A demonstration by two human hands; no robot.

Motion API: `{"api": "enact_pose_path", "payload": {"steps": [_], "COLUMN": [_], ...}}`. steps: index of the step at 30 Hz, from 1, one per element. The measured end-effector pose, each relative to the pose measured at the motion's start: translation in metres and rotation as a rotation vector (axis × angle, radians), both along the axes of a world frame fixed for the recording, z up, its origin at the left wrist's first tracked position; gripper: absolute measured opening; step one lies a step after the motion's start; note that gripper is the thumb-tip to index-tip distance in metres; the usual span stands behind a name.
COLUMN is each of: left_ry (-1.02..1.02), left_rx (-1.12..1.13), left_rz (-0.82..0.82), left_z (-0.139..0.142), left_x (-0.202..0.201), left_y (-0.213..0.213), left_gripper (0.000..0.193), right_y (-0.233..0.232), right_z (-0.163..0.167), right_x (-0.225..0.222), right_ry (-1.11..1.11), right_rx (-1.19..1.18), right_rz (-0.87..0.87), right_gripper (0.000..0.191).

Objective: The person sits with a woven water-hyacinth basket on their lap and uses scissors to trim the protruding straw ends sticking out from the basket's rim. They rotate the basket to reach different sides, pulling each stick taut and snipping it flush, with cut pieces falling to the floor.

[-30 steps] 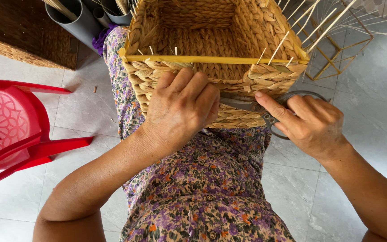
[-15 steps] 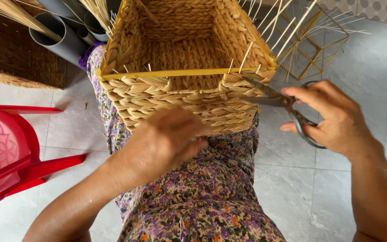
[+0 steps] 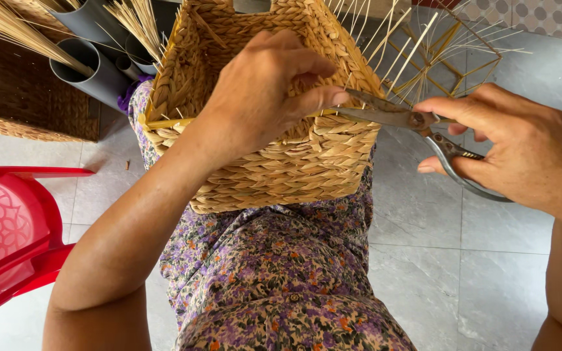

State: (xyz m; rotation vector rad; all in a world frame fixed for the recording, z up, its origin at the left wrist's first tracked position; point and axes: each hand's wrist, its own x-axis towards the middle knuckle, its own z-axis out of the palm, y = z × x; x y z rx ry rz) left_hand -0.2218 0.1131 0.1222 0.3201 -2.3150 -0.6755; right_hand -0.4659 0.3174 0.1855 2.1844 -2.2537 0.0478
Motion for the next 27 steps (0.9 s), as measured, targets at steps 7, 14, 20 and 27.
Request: {"api": "enact_pose_path", "payload": {"steps": [7,14,20,27], "left_ry": [-0.066,0.047,0.084,0.104], "left_rx": [0.257,0.108,0.035,0.011], "left_rz": [-0.084,-0.133,-0.175,-0.140], "left_z": [0.001,0.000,0.005,-0.001], "left_x": [-0.031,-0.023,-0.021,-0.022], "left_y": [-0.001,0.002,0.003,0.000], "left_gripper": [0.008,0.011,0.013,0.014], "right_y": [-0.008,-0.010,-0.022,-0.020], "right_z": [0.005,0.004,-0.002,-0.011], "right_x": [0.001,0.005,0.009,0.010], "right_ry": [0.068,-0.055,-0.174,-0.229], "right_rx": [0.088,0.070,0.110,0.026], "right_rz": [-0.007,0.023,0.041,0.092], "right_gripper": [0.078,0.074,0.074,0.071]}}
